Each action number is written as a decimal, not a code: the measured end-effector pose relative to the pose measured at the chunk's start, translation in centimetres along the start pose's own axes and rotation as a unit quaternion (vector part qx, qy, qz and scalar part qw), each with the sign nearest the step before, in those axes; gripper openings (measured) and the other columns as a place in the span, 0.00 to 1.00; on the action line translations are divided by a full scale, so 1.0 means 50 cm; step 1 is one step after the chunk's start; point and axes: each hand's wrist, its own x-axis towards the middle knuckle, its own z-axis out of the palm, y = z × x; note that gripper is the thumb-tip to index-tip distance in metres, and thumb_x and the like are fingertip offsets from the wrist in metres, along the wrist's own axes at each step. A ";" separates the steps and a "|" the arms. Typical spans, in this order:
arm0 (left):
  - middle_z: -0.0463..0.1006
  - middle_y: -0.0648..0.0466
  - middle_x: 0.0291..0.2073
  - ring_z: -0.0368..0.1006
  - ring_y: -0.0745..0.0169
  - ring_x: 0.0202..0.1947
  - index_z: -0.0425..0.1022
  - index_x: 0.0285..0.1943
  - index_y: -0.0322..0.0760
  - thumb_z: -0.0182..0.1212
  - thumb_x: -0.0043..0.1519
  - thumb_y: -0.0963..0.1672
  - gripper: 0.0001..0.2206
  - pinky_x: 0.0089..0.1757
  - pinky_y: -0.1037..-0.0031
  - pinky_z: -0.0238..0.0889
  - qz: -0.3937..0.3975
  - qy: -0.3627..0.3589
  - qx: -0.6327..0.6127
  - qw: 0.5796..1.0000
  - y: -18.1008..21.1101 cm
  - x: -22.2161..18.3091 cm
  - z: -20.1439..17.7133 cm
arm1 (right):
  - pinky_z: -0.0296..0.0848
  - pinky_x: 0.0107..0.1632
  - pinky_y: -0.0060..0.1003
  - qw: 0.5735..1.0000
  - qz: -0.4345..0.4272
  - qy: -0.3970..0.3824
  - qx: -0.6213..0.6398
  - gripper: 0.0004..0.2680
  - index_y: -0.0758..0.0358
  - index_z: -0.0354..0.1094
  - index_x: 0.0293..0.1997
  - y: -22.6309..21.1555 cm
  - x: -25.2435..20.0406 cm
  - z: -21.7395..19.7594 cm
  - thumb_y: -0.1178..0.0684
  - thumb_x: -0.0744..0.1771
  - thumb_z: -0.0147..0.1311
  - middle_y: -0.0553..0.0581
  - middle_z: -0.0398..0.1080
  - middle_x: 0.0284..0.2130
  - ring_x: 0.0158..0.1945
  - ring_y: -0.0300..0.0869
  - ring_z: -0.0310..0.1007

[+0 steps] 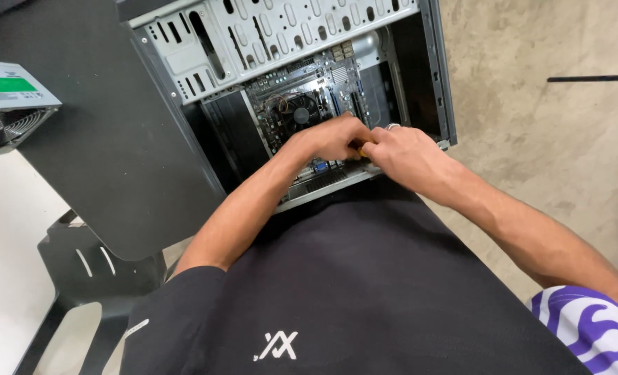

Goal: Installing a motherboard and power supply unit into a computer case using a screwdriver.

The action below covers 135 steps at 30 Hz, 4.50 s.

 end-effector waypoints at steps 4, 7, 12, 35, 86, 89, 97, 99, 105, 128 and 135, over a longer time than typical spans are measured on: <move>0.83 0.50 0.29 0.78 0.43 0.34 0.79 0.36 0.40 0.71 0.48 0.40 0.09 0.41 0.57 0.71 0.018 0.015 0.018 1.000 0.030 0.002 -0.006 | 0.71 0.26 0.43 0.998 0.024 0.039 -0.048 0.06 0.55 0.67 0.34 -0.019 0.016 0.025 0.48 0.66 0.58 0.50 0.68 0.27 0.27 0.48 0.76; 0.81 0.56 0.27 0.77 0.55 0.31 0.79 0.35 0.43 0.74 0.46 0.42 0.10 0.39 0.65 0.70 0.013 0.028 0.031 0.999 0.033 0.002 -0.012 | 0.67 0.22 0.42 0.997 0.056 0.014 -0.050 0.08 0.56 0.66 0.29 -0.027 0.013 0.010 0.48 0.66 0.54 0.50 0.67 0.22 0.23 0.47 0.74; 0.81 0.52 0.26 0.76 0.48 0.29 0.80 0.34 0.36 0.73 0.50 0.39 0.07 0.40 0.62 0.70 0.012 -0.004 0.010 1.000 0.028 -0.001 -0.012 | 0.76 0.30 0.48 0.999 -0.021 0.046 0.008 0.05 0.56 0.70 0.42 -0.021 -0.002 -0.039 0.50 0.66 0.56 0.56 0.70 0.36 0.30 0.53 0.75; 0.82 0.54 0.28 0.79 0.45 0.34 0.81 0.35 0.44 0.76 0.50 0.44 0.08 0.40 0.58 0.72 -0.007 -0.017 0.140 0.990 -0.032 0.022 0.010 | 0.66 0.21 0.42 0.990 0.009 0.059 -0.129 0.04 0.57 0.66 0.28 -0.044 0.007 0.034 0.56 0.64 0.48 0.54 0.66 0.20 0.23 0.47 0.74; 0.77 0.65 0.22 0.80 0.66 0.19 0.80 0.22 0.54 0.76 0.48 0.44 0.07 0.20 0.65 0.67 -0.174 0.709 0.491 0.476 -0.350 -0.595 -0.735 | 0.54 0.32 0.39 0.742 0.605 0.156 0.244 0.10 0.63 0.74 0.45 -0.157 -0.278 -0.071 0.50 0.78 0.55 0.50 0.58 0.23 0.27 0.41 0.54; 0.83 0.67 0.18 0.82 0.74 0.17 0.84 0.21 0.53 0.76 0.47 0.45 0.05 0.21 0.73 0.70 -0.161 0.703 0.487 0.493 -0.340 -0.607 -0.730 | 0.54 0.33 0.39 0.751 0.581 0.184 0.252 0.09 0.65 0.75 0.46 -0.146 -0.294 -0.061 0.52 0.78 0.56 0.51 0.60 0.24 0.28 0.41 0.55; 0.88 0.71 0.13 0.86 0.81 0.15 0.89 0.20 0.58 0.83 0.43 0.48 0.05 0.22 0.78 0.75 -0.226 0.701 0.450 0.506 -0.370 -0.644 -0.734 | 0.56 0.32 0.40 0.821 0.509 0.135 0.223 0.09 0.64 0.78 0.51 -0.070 -0.294 -0.046 0.49 0.78 0.57 0.52 0.61 0.23 0.26 0.43 0.57; 0.87 0.70 0.12 0.83 0.83 0.13 0.86 0.17 0.53 0.85 0.42 0.48 0.09 0.19 0.79 0.74 -0.172 0.753 0.424 0.472 -0.392 -0.653 -0.730 | 0.53 0.32 0.40 0.828 0.502 0.100 0.227 0.12 0.63 0.71 0.40 -0.056 -0.285 -0.072 0.49 0.78 0.55 0.51 0.54 0.21 0.26 0.43 0.50; 0.76 0.51 0.19 0.62 0.66 0.19 0.85 0.34 0.32 0.69 0.61 0.44 0.08 0.23 0.73 0.66 0.125 0.847 0.283 0.432 -0.049 -0.559 -0.532 | 0.66 0.43 0.37 0.885 0.372 0.143 0.241 0.08 0.67 0.78 0.60 -0.026 -0.240 -0.178 0.56 0.75 0.60 0.58 0.78 0.42 0.37 0.45 0.71; 0.80 0.43 0.39 0.83 0.53 0.37 0.78 0.40 0.30 0.68 0.63 0.44 0.09 0.39 0.73 0.83 0.115 0.654 -0.273 0.696 0.420 -0.307 0.003 | 0.56 0.34 0.34 0.835 -0.048 0.288 0.467 0.12 0.78 0.73 0.55 -0.050 -0.001 -0.293 0.55 0.72 0.54 0.61 0.69 0.29 0.27 0.42 0.59; 0.82 0.45 0.41 0.83 0.51 0.42 0.80 0.40 0.33 0.67 0.64 0.44 0.08 0.41 0.72 0.82 0.115 0.609 -0.393 0.679 0.410 -0.374 0.016 | 0.58 0.36 0.34 0.827 -0.026 0.304 0.473 0.11 0.80 0.72 0.57 -0.134 0.001 -0.288 0.58 0.72 0.55 0.62 0.68 0.30 0.29 0.42 0.59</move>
